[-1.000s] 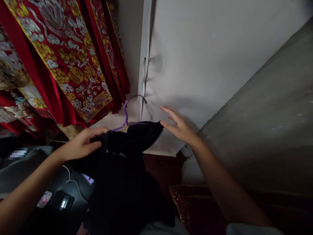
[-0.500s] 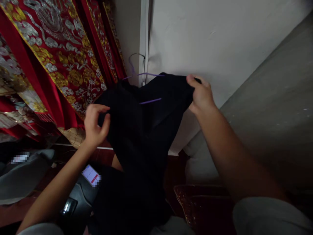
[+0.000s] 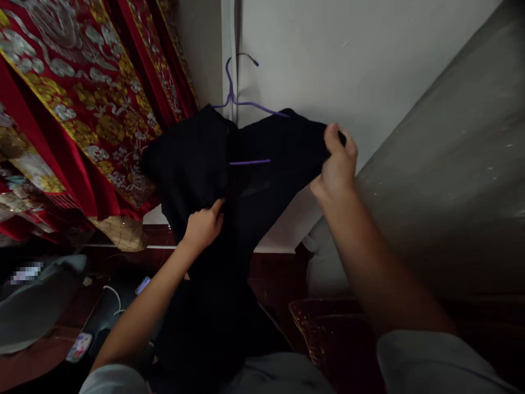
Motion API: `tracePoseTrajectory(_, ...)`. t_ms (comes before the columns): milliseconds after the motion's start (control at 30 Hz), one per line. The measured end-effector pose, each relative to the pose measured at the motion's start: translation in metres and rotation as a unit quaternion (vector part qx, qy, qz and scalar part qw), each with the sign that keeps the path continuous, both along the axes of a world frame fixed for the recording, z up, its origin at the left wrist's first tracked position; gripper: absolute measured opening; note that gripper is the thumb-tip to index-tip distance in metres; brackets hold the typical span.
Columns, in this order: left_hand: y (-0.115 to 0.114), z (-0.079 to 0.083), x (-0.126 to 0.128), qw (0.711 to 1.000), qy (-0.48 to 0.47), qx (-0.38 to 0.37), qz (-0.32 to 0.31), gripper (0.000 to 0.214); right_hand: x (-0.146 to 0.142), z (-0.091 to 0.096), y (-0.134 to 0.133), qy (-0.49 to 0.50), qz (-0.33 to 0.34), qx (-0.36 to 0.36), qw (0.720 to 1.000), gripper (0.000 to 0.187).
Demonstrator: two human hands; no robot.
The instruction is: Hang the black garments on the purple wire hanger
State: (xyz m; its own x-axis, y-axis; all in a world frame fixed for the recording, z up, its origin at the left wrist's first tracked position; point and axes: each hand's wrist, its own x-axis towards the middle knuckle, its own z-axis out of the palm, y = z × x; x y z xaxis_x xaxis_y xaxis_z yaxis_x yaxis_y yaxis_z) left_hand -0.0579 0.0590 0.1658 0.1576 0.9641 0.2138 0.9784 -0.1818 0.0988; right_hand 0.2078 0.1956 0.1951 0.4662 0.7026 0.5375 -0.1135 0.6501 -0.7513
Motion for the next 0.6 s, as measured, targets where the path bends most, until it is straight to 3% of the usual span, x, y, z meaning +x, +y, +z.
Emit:
tracePoseTrajectory(100, -0.011, -0.017, -0.001, 0.999, -0.03, -0.022, -0.027, 0.03, 0.013, -0.028, -0.01, 0.014, 0.007, -0.044, 0.999, 0.039)
tracePoseTrajectory(167, -0.021, -0.03, -0.002, 0.993, -0.084, -0.047, -0.073, 0.03, 0.02, -0.04, -0.009, 0.047, -0.002, -0.077, 0.996, 0.034)
tracePoseTrajectory(267, -0.035, -0.044, -0.001, 0.977, -0.166, -0.07, -0.113, 0.029, 0.023, -0.046, -0.005, 0.035, -0.071, -0.101, 0.992, 0.022)
tracePoseTrajectory(333, -0.044, -0.047, 0.005, 0.967, -0.219, -0.058, -0.117, 0.014, 0.014, -0.05, -0.011, -0.004, -0.124, -0.087, 0.988, 0.033)
tracePoseTrajectory(400, -0.053, -0.051, 0.015, 0.951, -0.281, -0.032, -0.122, 0.002, -0.005, -0.06, -0.024, -0.044, -0.126, -0.072, 0.988, 0.047)
tracePoseTrajectory(500, -0.065, -0.062, 0.032, 0.913, -0.389, 0.011, -0.126, 0.016, -0.041, -0.076, -0.035, -0.104, -0.04, -0.107, 0.988, 0.054)
tracePoseTrajectory(600, -0.076, -0.079, 0.046, 0.863, -0.499, 0.018, -0.083, 0.052, -0.054, -0.077, -0.021, -0.119, -0.004, -0.157, 0.98, 0.053)
